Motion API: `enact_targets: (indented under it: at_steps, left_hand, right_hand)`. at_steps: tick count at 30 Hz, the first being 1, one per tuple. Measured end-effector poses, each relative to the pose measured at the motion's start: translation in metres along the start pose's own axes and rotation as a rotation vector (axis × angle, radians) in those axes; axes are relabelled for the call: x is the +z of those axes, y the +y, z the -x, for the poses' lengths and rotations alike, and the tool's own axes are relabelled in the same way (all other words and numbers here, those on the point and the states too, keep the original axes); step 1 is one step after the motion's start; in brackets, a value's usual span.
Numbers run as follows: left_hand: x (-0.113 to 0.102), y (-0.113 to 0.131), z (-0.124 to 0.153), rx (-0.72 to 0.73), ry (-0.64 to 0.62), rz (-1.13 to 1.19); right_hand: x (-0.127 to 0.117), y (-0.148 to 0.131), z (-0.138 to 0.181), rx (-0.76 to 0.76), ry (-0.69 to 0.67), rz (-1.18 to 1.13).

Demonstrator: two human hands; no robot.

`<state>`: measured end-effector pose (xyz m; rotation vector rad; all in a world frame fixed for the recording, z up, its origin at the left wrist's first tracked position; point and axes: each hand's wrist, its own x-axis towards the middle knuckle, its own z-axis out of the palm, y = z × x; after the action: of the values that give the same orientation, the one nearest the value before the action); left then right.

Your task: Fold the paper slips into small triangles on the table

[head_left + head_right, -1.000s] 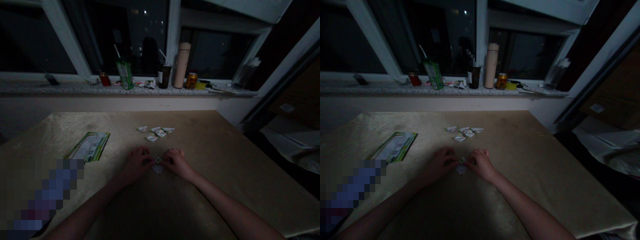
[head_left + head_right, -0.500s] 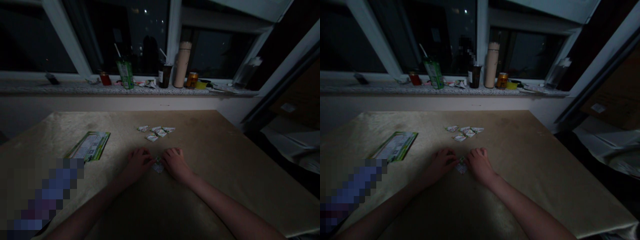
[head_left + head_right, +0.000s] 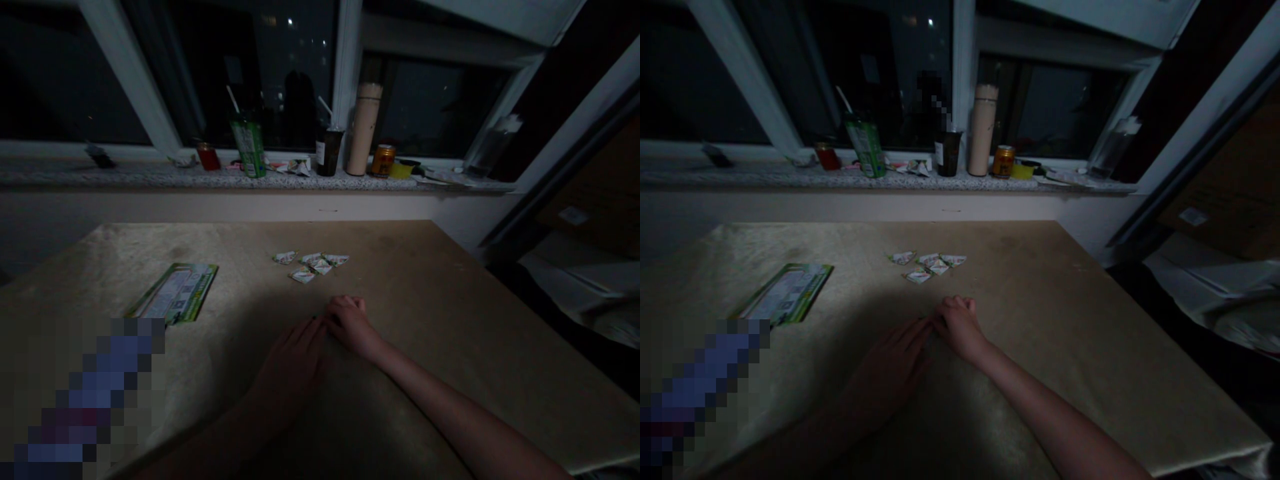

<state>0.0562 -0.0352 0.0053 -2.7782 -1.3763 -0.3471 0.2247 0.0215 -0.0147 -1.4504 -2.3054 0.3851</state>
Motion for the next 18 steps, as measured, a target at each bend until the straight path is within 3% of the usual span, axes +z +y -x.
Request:
enact_targets:
  at_steps: [5,18]
  left_hand:
    - [0.01,0.019,0.019,-0.056,0.034,-0.136]
    - [0.027,0.014,0.025,-0.037,0.065,-0.1]
  right_hand:
    - [0.001,0.001,-0.001,0.008,0.028,-0.049]
    - [0.001,0.001,-0.002,0.009,0.033,-0.044]
